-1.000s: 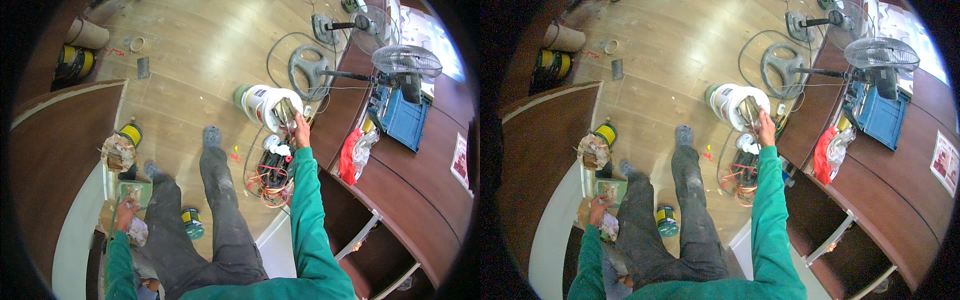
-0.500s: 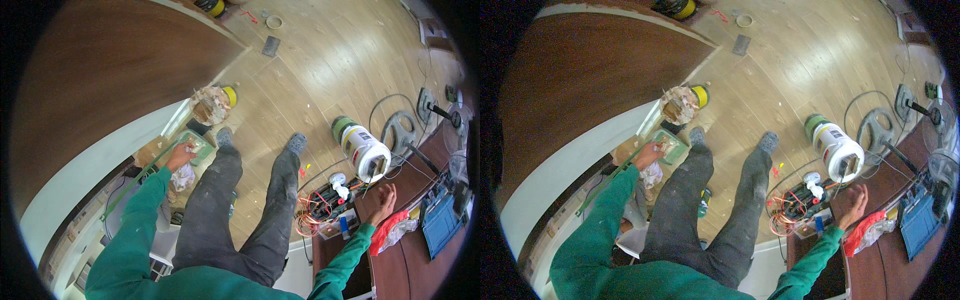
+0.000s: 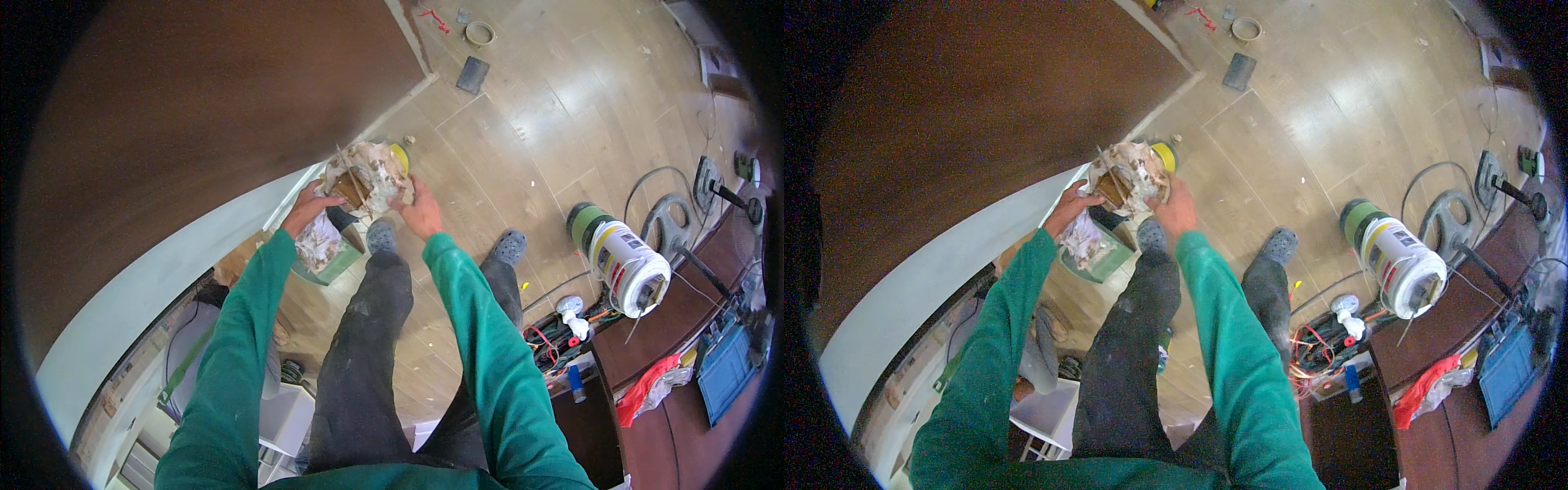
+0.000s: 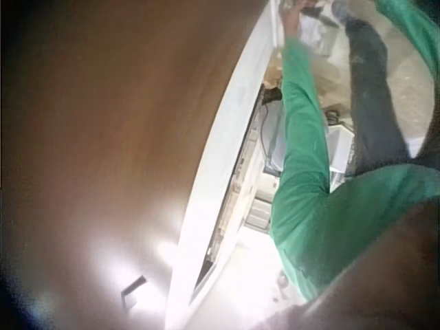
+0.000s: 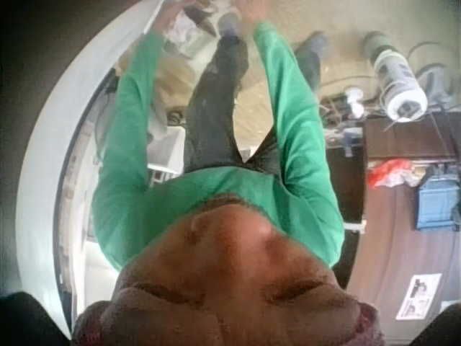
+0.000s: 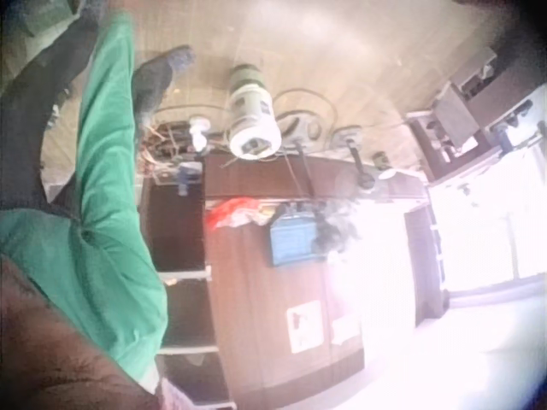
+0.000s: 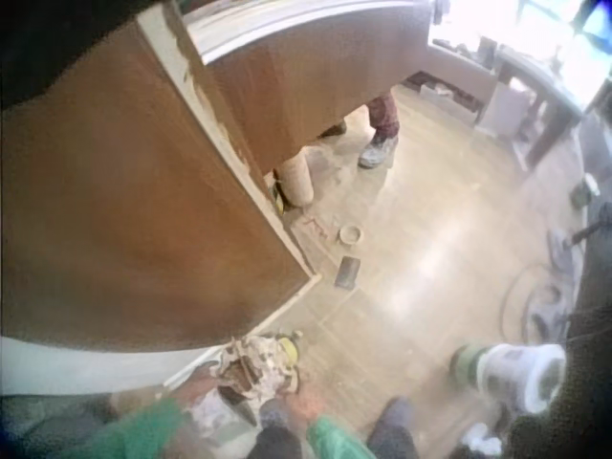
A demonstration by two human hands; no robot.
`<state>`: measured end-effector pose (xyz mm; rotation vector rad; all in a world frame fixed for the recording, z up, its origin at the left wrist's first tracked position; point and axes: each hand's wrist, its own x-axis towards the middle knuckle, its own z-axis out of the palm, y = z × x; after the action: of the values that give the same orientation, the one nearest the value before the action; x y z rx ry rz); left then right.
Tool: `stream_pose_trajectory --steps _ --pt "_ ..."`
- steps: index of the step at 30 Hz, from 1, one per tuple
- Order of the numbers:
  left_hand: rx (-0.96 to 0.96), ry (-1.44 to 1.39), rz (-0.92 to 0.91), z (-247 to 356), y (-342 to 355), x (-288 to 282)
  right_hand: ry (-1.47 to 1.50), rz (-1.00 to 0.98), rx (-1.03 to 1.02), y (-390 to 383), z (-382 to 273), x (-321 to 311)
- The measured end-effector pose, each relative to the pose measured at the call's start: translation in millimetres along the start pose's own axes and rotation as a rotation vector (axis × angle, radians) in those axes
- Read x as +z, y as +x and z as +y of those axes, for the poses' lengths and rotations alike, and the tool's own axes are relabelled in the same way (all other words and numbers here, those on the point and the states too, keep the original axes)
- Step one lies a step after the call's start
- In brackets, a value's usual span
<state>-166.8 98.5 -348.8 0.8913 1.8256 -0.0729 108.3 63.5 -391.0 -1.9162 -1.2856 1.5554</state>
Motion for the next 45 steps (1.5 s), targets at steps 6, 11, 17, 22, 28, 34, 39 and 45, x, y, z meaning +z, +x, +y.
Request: stream_pose_trajectory --steps 6,11,17,22,28,34,39,45 --pt "0.0 -0.275 -0.137 5 10 6 0.101 0.077 0.125 27 -2 38" --pt "-0.038 -0.307 -0.065 -8 12 8 0.199 -0.02 0.186 6 -26 46" --pt "0.001 -0.466 -0.161 -5 9 0 0.199 0.155 0.067 0 -20 70" --pt "0.044 -0.48 -0.098 -16 13 2 0.285 0.026 0.149 -10 -29 70" --pt "0.069 -0.49 -0.048 -31 13 -1 0.237 0.011 0.069 -20 -43 75" --pt "0.011 -0.406 0.01 -35 19 -14 0.556 -0.008 0.169 4 -30 93" --pt "0.07 -0.407 -0.025 -16 15 -15 0.463 0.233 0.315 22 -31 102" --pt "0.076 -0.337 0.047 -41 32 -12 0.319 0.387 0.33 26 -43 107"
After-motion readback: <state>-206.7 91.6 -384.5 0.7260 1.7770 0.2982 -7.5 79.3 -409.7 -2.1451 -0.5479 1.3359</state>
